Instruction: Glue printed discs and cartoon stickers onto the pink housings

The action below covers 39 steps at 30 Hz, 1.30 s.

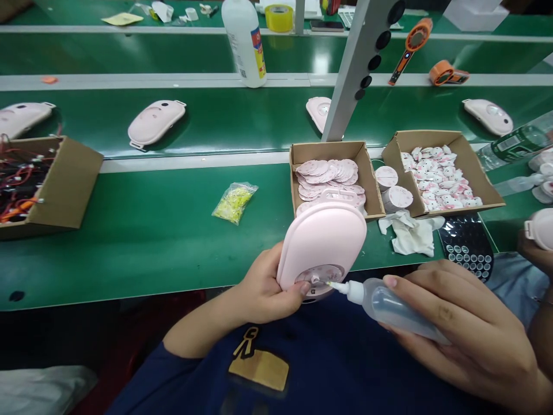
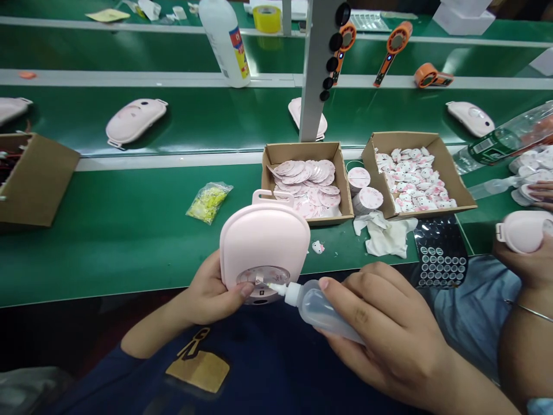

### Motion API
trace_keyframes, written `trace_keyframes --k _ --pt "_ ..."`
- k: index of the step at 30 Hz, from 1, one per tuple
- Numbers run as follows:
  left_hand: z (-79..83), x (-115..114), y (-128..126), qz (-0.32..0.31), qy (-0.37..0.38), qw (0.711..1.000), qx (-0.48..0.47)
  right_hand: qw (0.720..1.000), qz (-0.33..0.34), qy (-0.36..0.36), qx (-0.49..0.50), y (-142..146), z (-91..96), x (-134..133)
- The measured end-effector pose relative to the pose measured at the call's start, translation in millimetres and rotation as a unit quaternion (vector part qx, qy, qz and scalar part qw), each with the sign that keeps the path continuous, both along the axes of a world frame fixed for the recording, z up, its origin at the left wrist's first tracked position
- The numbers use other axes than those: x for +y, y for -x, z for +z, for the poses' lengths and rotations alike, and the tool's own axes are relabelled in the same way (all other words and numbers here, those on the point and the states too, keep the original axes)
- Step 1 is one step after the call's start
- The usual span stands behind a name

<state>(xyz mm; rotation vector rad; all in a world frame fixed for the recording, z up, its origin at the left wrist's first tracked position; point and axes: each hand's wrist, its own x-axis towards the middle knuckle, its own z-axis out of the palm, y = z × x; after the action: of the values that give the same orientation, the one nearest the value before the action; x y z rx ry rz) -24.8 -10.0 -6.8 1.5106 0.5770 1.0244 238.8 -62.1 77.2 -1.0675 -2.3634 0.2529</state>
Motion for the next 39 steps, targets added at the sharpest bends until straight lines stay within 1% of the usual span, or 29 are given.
trace_keyframes --k 4,7,9,10,12,14,16,18,19,20,21,23,25,27,29,33,34,35,36,37,39 --pt "2.1 0.3 -0.9 -0.010 0.004 1.000 -0.013 1.000 0.002 -0.006 -0.002 0.7 -0.5 -0.8" --pt "1.7 -2.0 -0.1 0.002 0.025 1.000 -0.007 1.000 -0.003 -0.001 0.002 -0.7 -0.6 -2.3" --pt "-0.1 -2.6 0.0 0.019 0.075 0.997 0.001 0.999 -0.025 0.014 0.020 -3.6 -4.4 -2.6" --pt "-1.3 -2.1 -0.5 0.031 0.119 0.992 0.000 0.998 -0.041 0.026 0.036 -5.6 -8.7 -2.1" --pt "-3.7 1.1 -3.3 0.052 0.228 0.972 -0.024 0.991 -0.083 0.060 0.090 -9.6 -23.6 0.5" --pt "-5.5 6.1 -7.8 0.060 0.316 0.944 -0.070 0.968 -0.121 0.117 0.184 -13.3 -46.0 5.0" --pt "-6.0 10.9 -12.4 0.046 0.350 0.929 -0.111 0.928 -0.134 0.182 0.296 -16.6 -71.2 10.3" --pt "-5.5 13.2 -15.0 0.026 0.353 0.927 -0.125 0.890 -0.132 0.211 0.382 -20.5 -93.4 15.3" --pt "-5.2 13.2 -15.3 0.019 0.352 0.927 -0.126 0.884 -0.138 0.202 0.399 -22.9 -101.9 17.5" --pt "-4.9 12.5 -15.0 0.018 0.350 0.928 -0.127 0.887 -0.155 0.179 0.396 -25.8 -108.5 19.5" --pt "-4.9 11.3 -14.1 0.019 0.350 0.928 -0.127 0.898 -0.181 0.148 0.373 -29.1 -113.5 21.3" --pt "-5.5 8.1 -11.5 0.028 0.347 0.929 -0.126 0.922 -0.239 0.088 0.291 -36.6 -120.3 24.4" --pt "-7.3 4.9 -8.6 0.044 0.338 0.932 -0.122 0.935 -0.280 0.062 0.208 -43.9 -126.0 26.4" --pt "-9.7 2.7 -6.3 0.064 0.323 0.937 -0.113 0.939 -0.299 0.068 0.158 -49.4 -133.5 27.1" --pt "-11.5 1.4 -5.0 0.081 0.305 0.943 -0.102 0.937 -0.310 0.080 0.136 -52.7 -143.1 26.9" --pt "-10.2 -0.2 -4.8 0.085 0.284 0.950 -0.095 0.926 -0.330 0.113 0.142 -54.5 -160.0 26.4" --pt "-8.9 -0.7 -5.0 0.082 0.282 0.951 -0.096 0.926 -0.331 0.111 0.146 -54.2 -161.1 26.0" --pt "-7.5 -1.2 -5.1 0.078 0.280 0.952 -0.097 0.926 -0.332 0.091 0.155 -53.6 -159.8 24.9" --pt "-6.1 -1.7 -5.3 0.074 0.277 0.953 -0.095 0.927 -0.332 0.046 0.168 -52.5 -155.8 22.8" --pt "-5.1 -2.2 -5.3 0.070 0.273 0.955 -0.090 0.925 -0.328 -0.031 0.187 -50.7 -148.7 19.6" --pt "-4.1 -2.8 -5.5 0.064 0.262 0.960 -0.070 0.911 -0.285 -0.220 0.200 -43.5 -126.4 9.8"
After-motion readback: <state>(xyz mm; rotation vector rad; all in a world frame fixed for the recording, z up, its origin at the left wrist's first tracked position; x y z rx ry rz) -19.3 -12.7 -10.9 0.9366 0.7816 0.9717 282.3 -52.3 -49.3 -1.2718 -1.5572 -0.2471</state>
